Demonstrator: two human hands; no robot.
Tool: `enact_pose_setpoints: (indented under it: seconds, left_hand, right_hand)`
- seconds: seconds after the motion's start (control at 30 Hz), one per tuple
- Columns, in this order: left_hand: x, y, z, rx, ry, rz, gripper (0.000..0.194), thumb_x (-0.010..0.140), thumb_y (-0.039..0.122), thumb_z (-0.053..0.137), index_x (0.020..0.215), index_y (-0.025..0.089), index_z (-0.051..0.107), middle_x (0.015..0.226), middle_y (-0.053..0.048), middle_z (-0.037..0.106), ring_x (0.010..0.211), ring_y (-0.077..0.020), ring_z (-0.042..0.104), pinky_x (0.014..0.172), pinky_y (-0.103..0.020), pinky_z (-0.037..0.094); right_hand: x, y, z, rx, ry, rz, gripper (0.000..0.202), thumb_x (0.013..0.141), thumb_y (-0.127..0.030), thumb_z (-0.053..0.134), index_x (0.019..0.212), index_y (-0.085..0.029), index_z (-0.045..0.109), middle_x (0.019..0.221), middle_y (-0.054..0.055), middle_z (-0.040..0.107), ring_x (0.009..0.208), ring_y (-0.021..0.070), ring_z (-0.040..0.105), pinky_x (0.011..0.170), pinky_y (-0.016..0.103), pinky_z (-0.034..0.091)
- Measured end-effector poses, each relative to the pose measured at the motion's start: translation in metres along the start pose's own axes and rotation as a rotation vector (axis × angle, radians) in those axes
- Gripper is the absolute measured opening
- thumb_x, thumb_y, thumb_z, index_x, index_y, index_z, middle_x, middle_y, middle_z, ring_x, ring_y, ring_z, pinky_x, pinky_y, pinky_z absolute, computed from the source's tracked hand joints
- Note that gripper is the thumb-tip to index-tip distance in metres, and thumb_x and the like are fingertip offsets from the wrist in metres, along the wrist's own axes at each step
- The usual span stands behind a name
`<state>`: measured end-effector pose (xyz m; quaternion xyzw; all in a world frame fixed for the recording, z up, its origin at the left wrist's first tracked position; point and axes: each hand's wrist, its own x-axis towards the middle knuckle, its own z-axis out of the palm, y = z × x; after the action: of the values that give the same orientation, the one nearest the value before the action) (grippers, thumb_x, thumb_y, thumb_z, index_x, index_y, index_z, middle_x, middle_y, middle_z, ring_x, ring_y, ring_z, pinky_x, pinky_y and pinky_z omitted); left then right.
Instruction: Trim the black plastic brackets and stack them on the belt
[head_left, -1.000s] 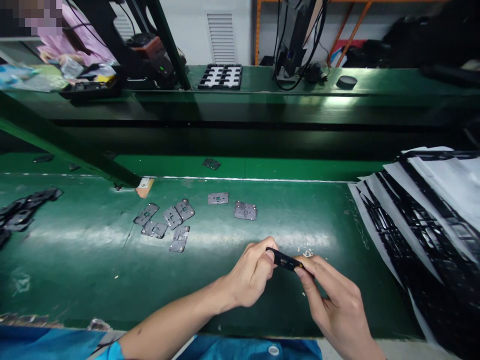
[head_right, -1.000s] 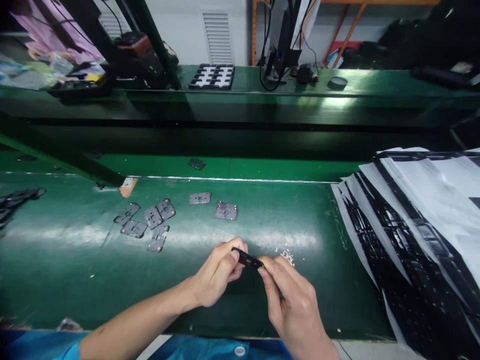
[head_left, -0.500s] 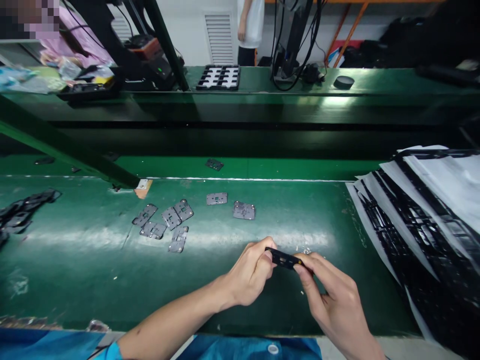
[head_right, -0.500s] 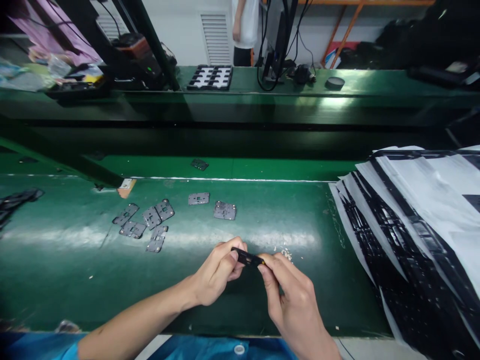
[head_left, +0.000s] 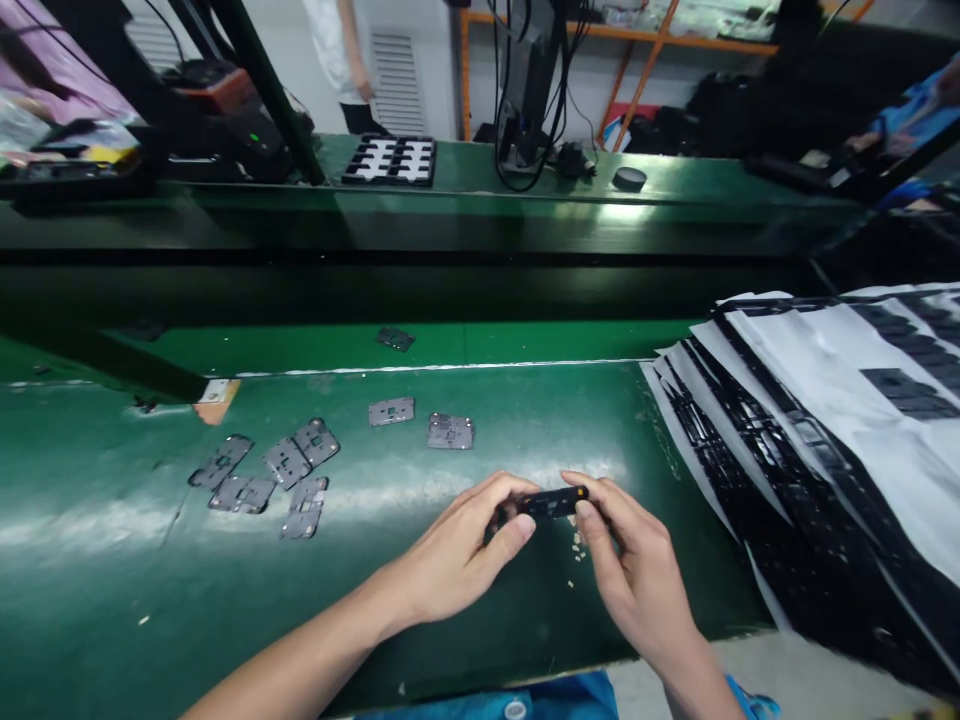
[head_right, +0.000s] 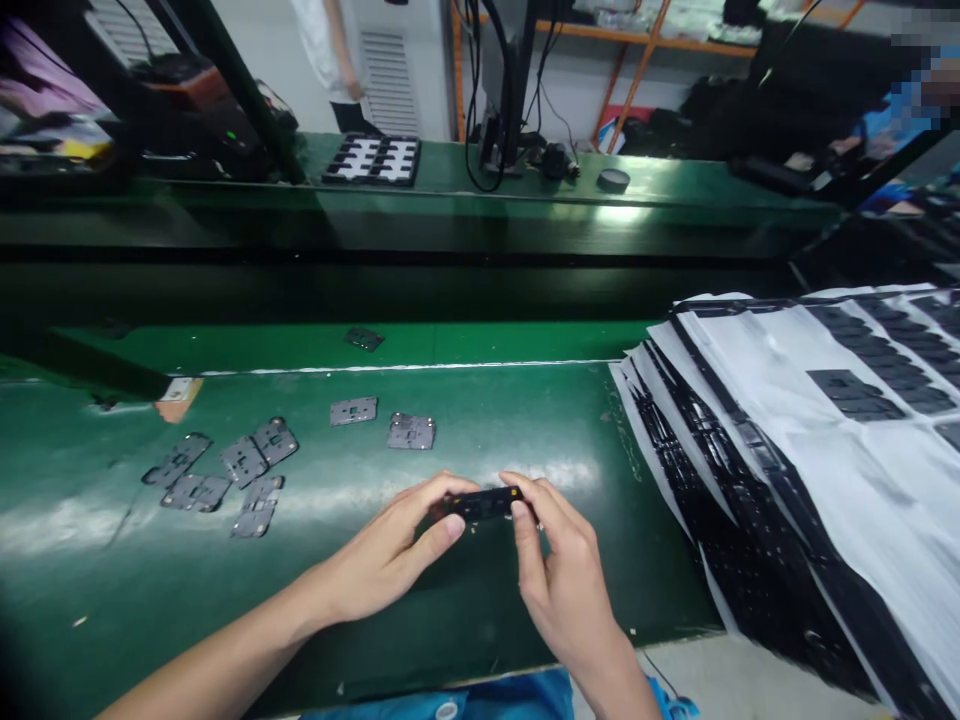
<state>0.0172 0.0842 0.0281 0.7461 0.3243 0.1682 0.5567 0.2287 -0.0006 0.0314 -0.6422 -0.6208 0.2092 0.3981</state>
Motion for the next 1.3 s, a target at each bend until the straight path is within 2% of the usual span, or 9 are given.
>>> enact_pose_setpoints:
  seconds: [0.13,0.27,0.37,0.43,0.57,0.67,0.8,1.07,1.3]
  left_hand:
    - [0.012,-0.002,0.010,0.012,0.031,0.019,0.042,0.115,0.038,0.031,0.087,0.020,0.058,0.074,0.001,0.059,0.066,-0.0155,0.057,0.072,-0.030,0.044]
    - [0.015,-0.004,0.016,-0.048,0.040,0.010,0.041,0.115,0.040,0.032,0.087,0.020,0.055,0.071,0.001,0.058,0.062,-0.0149,0.057,0.068,-0.029,0.044]
    - [0.011,-0.001,0.016,-0.139,-0.013,0.042,0.035,0.115,0.040,0.033,0.095,0.020,0.055,0.082,-0.002,0.064,0.066,-0.0149,0.061,0.071,-0.030,0.049]
    - [0.006,0.001,0.014,-0.179,-0.054,0.020,0.031,0.115,0.039,0.033,0.106,0.019,0.055,0.095,-0.005,0.068,0.078,-0.0169,0.066,0.077,-0.031,0.052]
    - [0.001,0.002,0.010,-0.149,0.003,-0.022,0.028,0.114,0.038,0.039,0.108,0.020,0.059,0.102,-0.006,0.069,0.094,-0.0202,0.067,0.086,-0.034,0.050]
    - [0.002,0.003,0.011,-0.098,0.117,0.026,0.037,0.115,0.037,0.038,0.093,0.019,0.062,0.091,-0.004,0.065,0.085,-0.0192,0.063,0.082,-0.033,0.047]
    - [0.002,0.009,0.014,-0.097,0.122,0.085,0.034,0.115,0.033,0.040,0.099,0.019,0.066,0.097,-0.005,0.065,0.092,-0.0196,0.062,0.086,-0.031,0.046]
    - [-0.012,0.014,0.026,-0.191,0.151,0.010,0.043,0.115,0.038,0.038,0.084,0.019,0.060,0.074,0.001,0.064,0.068,-0.0143,0.060,0.071,-0.027,0.043]
    - [-0.019,0.011,0.037,-0.197,0.163,0.035,0.040,0.116,0.038,0.035,0.085,0.021,0.054,0.067,0.003,0.060,0.060,-0.0120,0.058,0.067,-0.025,0.042]
  right_hand:
    - [0.002,0.001,0.001,0.059,-0.006,-0.014,0.039,0.107,-0.015,0.046,0.139,-0.020,0.068,0.093,0.005,0.072,0.077,0.0162,0.071,0.073,0.027,0.062]
    - [0.003,0.005,0.001,0.085,0.021,0.020,0.031,0.107,-0.022,0.055,0.132,-0.022,0.073,0.123,0.011,0.075,0.111,0.0219,0.074,0.095,0.034,0.061]
    - [0.003,0.003,0.008,0.218,0.026,0.085,0.022,0.107,-0.027,0.058,0.115,-0.019,0.077,0.093,0.007,0.076,0.083,0.0182,0.075,0.076,0.028,0.061]
    - [0.002,0.000,0.013,0.278,0.042,0.135,0.024,0.108,-0.029,0.056,0.100,-0.018,0.076,0.074,0.001,0.070,0.062,0.0142,0.067,0.060,0.024,0.055]
    - [-0.001,-0.005,0.016,0.303,0.026,0.177,0.030,0.108,-0.031,0.057,0.084,-0.019,0.070,0.068,0.000,0.067,0.058,0.0127,0.063,0.057,0.022,0.051]
    - [-0.001,-0.006,0.015,0.321,0.029,0.157,0.023,0.106,-0.029,0.061,0.091,-0.019,0.074,0.084,0.004,0.073,0.067,0.0139,0.067,0.062,0.023,0.054]
    - [-0.002,-0.008,0.014,0.397,0.128,0.184,0.019,0.102,-0.026,0.067,0.115,-0.024,0.080,0.093,0.003,0.076,0.061,0.0103,0.063,0.056,0.020,0.055]
    - [-0.005,-0.015,0.016,0.494,0.175,0.180,0.022,0.095,-0.017,0.069,0.107,-0.027,0.084,0.087,0.000,0.078,0.058,0.0080,0.061,0.057,0.015,0.054]
    - [-0.012,-0.010,0.022,0.538,0.201,0.223,0.016,0.100,-0.026,0.069,0.101,-0.028,0.084,0.089,0.001,0.077,0.070,0.0113,0.067,0.058,0.016,0.051]
